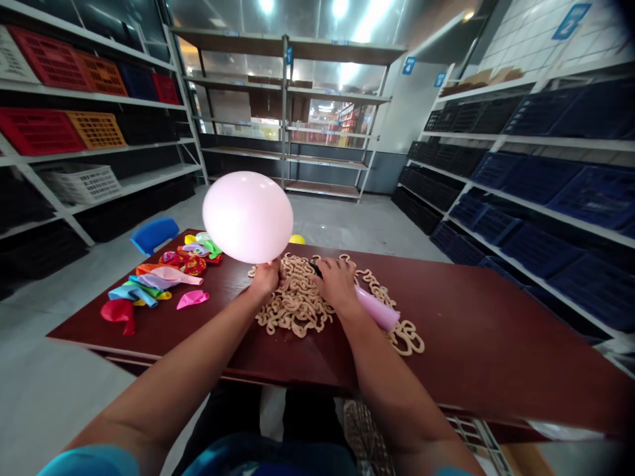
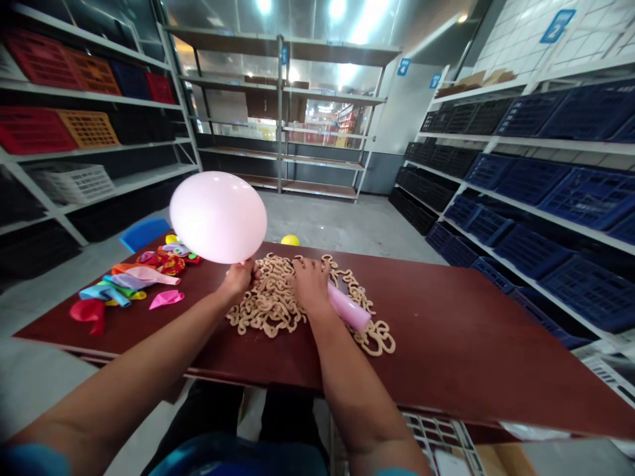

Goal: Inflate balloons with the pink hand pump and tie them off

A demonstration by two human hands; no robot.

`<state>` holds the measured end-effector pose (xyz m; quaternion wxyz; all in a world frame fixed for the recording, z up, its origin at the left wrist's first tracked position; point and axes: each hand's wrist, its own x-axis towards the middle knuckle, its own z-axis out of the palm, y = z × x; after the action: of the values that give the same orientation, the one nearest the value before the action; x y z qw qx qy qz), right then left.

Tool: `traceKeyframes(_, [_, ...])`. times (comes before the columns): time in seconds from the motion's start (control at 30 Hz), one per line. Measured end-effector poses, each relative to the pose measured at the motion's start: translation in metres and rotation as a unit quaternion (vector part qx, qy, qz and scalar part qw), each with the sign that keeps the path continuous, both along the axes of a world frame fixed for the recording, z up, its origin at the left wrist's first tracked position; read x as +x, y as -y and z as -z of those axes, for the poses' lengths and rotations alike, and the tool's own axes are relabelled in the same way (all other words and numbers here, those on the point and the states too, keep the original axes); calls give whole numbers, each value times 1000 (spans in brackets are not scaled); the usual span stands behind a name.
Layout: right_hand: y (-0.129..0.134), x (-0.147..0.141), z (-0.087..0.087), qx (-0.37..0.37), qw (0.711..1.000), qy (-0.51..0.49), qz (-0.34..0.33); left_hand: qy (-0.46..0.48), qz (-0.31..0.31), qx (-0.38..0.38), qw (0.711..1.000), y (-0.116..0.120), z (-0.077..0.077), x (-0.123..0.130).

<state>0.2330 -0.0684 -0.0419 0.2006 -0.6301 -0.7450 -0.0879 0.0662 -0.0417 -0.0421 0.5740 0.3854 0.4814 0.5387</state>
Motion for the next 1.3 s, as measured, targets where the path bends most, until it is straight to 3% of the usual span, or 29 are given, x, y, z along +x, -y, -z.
traceKeyframes(0.1, [5, -15, -4, 42, 976, -125, -171, 29, 10, 48, 998, 10, 3, 8])
traceKeyframes(0.2, [7, -24, -3, -16, 915, -304, -264, 112, 12, 108, 988, 14, 6, 17])
traceKeyframes(0.3, [6, -25, 3, -129, 814, -490, -284, 141, 40, 155, 977, 17, 10, 25])
traceKeyframes(0.4, [5, -23, 6, -179, 714, -606, -300, 82, 97, 208, 970, 19, 10, 32])
traceKeyframes(0.5, [5, -23, 3, -183, 666, -665, -284, 33, 142, 222, 964, 21, 2, 34])
traceKeyframes(0.7, [7, -23, -4, -235, 616, -705, -260, -93, 280, 231, 927, 26, -14, 23])
traceKeyframes(0.87, [7, -22, -1, -262, 580, -715, -288, 5, 332, 158, 930, 35, -17, 17])
traceKeyframes(1.07, [6, -22, 1, -249, 581, -727, -268, 177, 303, 95, 932, 44, -10, 28])
traceKeyframes(1.2, [6, -23, 2, -246, 575, -732, -268, 198, 305, 62, 930, 40, -9, 27])
traceKeyframes(1.3, [6, -27, 0, -240, 614, -702, -270, 219, 273, 35, 936, 23, -19, 14])
